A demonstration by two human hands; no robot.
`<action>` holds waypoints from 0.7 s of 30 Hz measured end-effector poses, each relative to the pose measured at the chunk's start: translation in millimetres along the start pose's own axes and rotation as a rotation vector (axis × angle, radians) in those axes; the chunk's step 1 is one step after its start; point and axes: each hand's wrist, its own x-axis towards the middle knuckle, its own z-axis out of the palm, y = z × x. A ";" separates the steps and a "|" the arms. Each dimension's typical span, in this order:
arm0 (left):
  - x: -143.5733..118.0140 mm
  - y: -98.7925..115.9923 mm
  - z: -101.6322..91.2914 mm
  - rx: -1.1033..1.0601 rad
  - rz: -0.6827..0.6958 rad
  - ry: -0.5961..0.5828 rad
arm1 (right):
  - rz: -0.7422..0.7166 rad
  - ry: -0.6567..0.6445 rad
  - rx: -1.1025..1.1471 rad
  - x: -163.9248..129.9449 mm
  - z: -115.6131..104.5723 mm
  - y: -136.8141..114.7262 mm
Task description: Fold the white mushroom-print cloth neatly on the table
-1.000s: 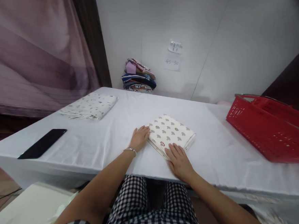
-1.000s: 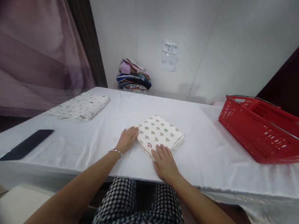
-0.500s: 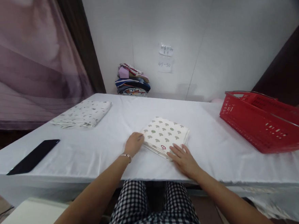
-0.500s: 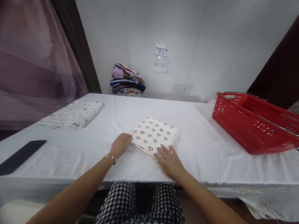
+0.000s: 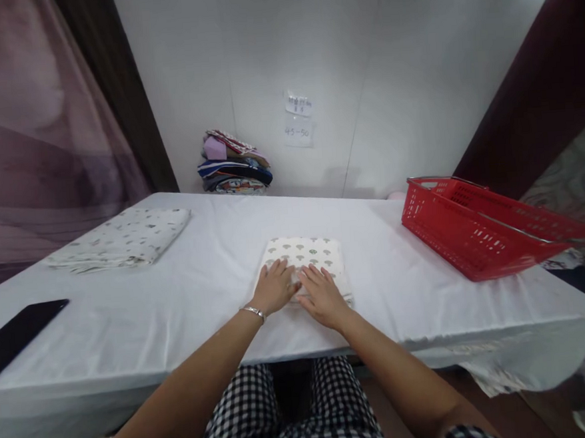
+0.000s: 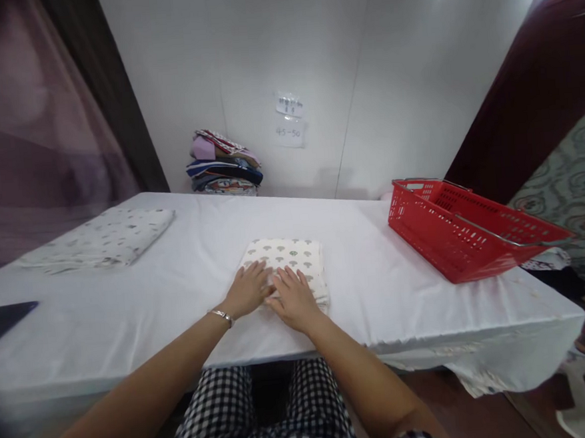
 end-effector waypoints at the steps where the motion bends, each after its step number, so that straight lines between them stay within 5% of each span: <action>1: -0.8 -0.9 4.7 0.007 -0.008 -0.028 | 0.028 -0.026 0.001 2.4 6.9 -0.5; 7: -9.6 -5.0 18.0 0.034 -0.008 -0.019 | 0.056 -0.061 0.184 -1.1 21.2 20.5; 10: -8.3 -6.3 19.7 0.013 -0.022 -0.028 | 0.238 0.129 0.341 7.5 10.3 51.0; 13: -1.0 -12.4 18.9 -0.019 -0.024 -0.087 | 0.475 0.329 0.272 19.4 3.1 89.3; 17: 19.7 -21.5 10.1 -0.078 -0.043 -0.203 | 0.676 0.325 0.193 30.0 9.0 120.3; 21: 35.4 -21.2 8.6 -0.052 -0.083 -0.120 | 0.736 0.314 0.239 39.7 21.7 123.8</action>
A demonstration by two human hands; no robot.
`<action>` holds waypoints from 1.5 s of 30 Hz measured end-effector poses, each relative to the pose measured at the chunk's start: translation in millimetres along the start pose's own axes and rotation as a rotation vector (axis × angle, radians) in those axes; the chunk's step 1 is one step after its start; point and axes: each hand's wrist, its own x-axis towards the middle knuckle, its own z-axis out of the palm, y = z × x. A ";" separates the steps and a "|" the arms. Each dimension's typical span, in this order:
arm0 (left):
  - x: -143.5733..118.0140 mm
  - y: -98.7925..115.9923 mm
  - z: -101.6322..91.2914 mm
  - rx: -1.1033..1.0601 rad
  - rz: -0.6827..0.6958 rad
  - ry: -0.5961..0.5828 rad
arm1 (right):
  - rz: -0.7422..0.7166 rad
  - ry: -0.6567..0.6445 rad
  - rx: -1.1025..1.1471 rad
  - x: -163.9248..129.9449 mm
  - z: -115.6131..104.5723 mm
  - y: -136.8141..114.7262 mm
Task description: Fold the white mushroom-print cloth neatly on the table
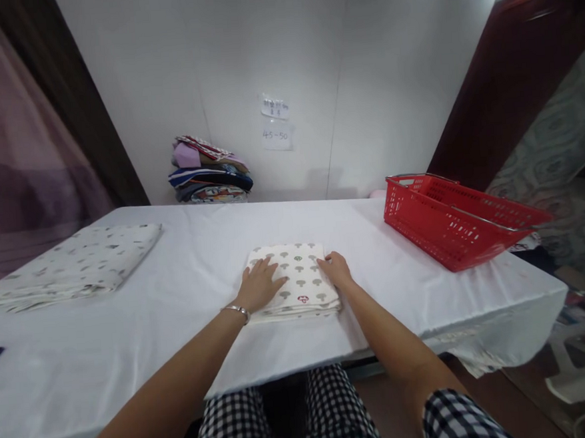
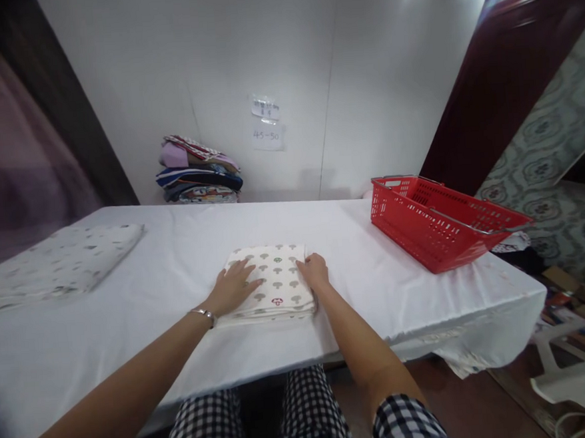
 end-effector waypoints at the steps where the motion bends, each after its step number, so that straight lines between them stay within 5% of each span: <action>1: 1.0 1.0 2.5 0.011 0.004 0.021 | 0.026 -0.011 0.021 1.1 3.2 -1.1; 6: -2.4 2.2 17.1 0.049 0.018 0.040 | 0.127 -0.066 0.137 8.5 10.7 -4.2; 15: -2.4 -3.3 16.3 0.009 0.060 0.038 | 0.110 -0.012 0.189 2.4 9.7 6.7; 20: 2.9 -3.8 9.3 0.004 0.050 -0.038 | 0.093 -0.023 0.184 -0.1 10.2 8.4; 27: 25.0 -0.9 8.9 0.074 0.003 0.042 | 0.086 -0.022 0.147 -1.7 9.8 9.2; 35: 21.2 4.1 12.2 0.143 -0.066 -0.058 | 0.118 -0.079 0.064 13.2 5.9 2.6; 45: 19.0 2.5 15.5 0.156 -0.046 -0.006 | 0.095 -0.025 0.006 21.2 9.6 7.2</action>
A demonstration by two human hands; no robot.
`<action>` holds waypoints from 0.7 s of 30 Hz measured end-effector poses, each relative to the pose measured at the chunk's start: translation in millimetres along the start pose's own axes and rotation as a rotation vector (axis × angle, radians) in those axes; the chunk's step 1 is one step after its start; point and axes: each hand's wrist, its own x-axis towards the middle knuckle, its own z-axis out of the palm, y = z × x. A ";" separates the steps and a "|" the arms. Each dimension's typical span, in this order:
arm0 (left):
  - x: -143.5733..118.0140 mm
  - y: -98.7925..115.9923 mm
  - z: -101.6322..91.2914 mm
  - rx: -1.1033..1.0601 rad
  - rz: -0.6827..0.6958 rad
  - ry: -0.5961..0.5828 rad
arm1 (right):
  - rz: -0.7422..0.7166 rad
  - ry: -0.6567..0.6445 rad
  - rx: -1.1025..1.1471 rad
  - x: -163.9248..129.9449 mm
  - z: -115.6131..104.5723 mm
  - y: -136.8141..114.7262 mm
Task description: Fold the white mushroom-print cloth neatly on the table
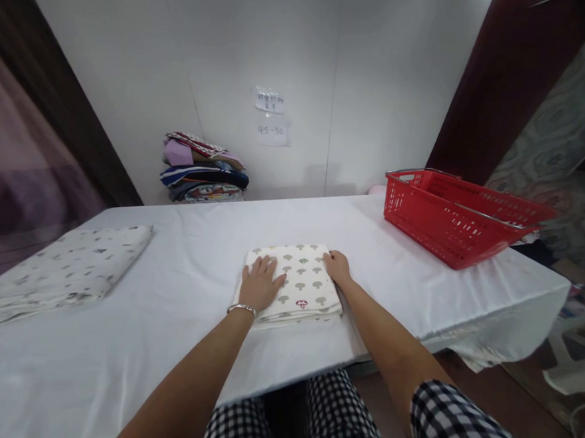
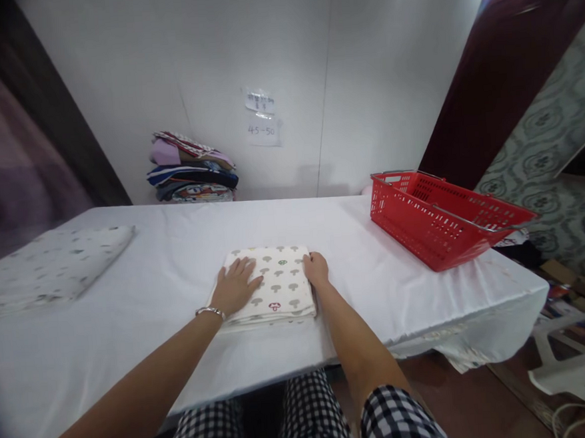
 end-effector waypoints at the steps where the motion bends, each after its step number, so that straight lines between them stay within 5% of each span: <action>1: 0.0 0.2 0.0 0.000 -0.008 0.000 | -0.003 -0.001 0.001 -0.7 -0.5 1.7; 14: 1.1 0.9 0.8 0.003 -0.028 -0.007 | -0.001 -0.006 -0.052 21.0 -1.5 -9.5; 21: 0.8 0.5 2.2 -0.019 -0.006 -0.001 | 0.014 0.032 -0.021 20.4 3.5 4.5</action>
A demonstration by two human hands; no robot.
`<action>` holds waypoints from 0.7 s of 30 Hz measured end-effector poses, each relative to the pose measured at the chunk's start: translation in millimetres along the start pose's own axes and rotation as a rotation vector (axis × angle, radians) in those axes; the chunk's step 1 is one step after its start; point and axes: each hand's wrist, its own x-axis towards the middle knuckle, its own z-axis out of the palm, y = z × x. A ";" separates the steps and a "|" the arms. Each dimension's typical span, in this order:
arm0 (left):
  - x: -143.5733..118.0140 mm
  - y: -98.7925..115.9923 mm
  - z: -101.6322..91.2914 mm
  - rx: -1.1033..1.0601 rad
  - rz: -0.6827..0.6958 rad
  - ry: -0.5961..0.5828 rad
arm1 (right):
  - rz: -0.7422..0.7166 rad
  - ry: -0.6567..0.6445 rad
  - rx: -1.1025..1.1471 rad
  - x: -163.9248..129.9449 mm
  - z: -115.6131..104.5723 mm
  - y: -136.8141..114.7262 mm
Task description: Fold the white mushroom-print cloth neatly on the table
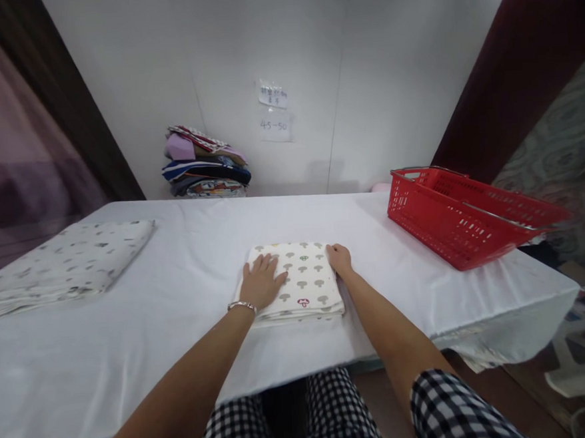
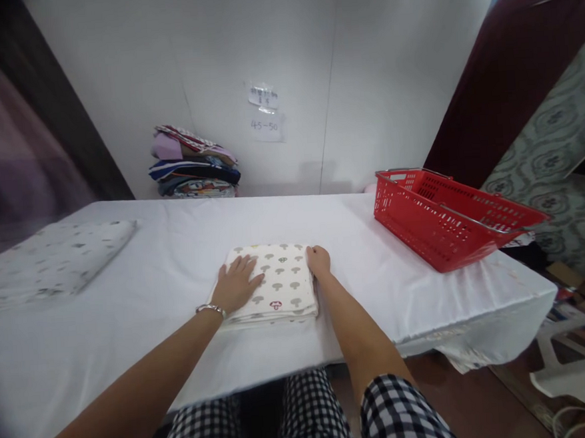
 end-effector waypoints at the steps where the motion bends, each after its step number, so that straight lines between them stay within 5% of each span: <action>1: 0.0 0.2 0.1 0.001 -0.003 -0.002 | -0.001 -0.009 -0.001 0.8 0.4 1.1; 13: 0.9 0.9 -0.9 0.014 -0.006 -0.012 | 0.013 -0.118 -0.130 1.0 -18.7 -22.5; 16: 0.9 1.3 -0.6 0.011 -0.007 0.002 | -0.200 -0.106 -0.181 -22.1 -19.8 -58.6; 21: -1.6 1.4 -3.5 0.062 0.021 -0.003 | -0.545 -0.356 -0.140 -72.4 12.5 -116.5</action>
